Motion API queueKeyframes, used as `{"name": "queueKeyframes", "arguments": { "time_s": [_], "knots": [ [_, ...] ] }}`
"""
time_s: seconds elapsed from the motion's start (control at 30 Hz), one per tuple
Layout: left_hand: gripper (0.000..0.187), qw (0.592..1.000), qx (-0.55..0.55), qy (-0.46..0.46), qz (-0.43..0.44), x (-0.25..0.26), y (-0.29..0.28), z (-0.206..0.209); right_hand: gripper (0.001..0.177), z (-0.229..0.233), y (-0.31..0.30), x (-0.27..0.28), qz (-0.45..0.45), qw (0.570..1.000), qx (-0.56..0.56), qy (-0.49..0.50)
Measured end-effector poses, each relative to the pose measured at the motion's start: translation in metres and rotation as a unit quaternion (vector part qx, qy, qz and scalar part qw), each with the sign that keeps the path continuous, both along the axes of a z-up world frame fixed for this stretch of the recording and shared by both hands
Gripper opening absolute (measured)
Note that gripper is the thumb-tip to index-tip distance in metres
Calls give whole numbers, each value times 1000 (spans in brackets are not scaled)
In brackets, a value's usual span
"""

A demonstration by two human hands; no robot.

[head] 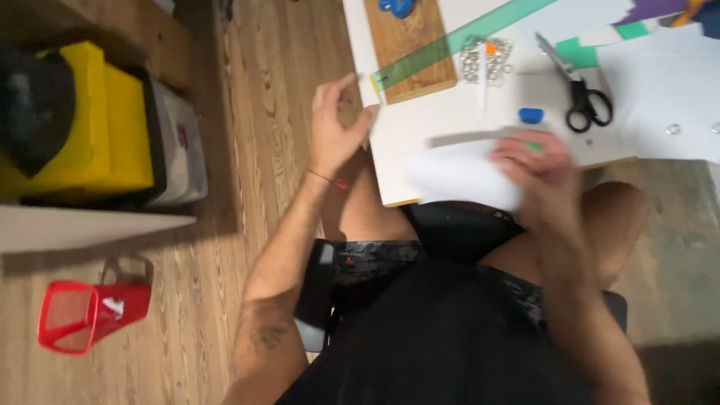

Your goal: Measuring, cutting, and punching holes in templates to prepare leather goods components.

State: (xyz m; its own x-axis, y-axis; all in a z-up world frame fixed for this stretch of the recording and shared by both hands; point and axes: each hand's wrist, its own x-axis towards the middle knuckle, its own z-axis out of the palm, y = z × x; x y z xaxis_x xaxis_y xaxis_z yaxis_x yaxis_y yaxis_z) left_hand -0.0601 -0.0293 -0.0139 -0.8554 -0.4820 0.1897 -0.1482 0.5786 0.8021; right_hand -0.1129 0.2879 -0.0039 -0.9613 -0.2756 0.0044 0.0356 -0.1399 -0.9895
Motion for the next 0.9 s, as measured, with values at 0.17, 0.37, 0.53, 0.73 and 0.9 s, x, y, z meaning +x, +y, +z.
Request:
{"name": "queueKeyframes", "arguments": {
  "time_s": [0.17, 0.37, 0.53, 0.73, 0.9],
  "knots": [
    [58, 990, -68, 59, -108, -22, -32, -47, 35, -56, -51, -11, 99, 988, -14, 115],
    [44, 978, -164, 57, -112, -24, -33, -39, 34, -62, -67, -19, 52, 813, 317, 486],
    [26, 968, -203, 76, -126, -18, -33, -26, 28, -64, -70, -45, 32, 749, 344, 565],
    [19, 983, -87, 90, -134, 4, -45, -18, 17, -36, -68, -42, -20, 778, 283, 561],
    [12, 968, -154, 139, -144, 41, 6, 34, 32, 13, -34, 9, -18, 903, 219, 370]
  ]
}}
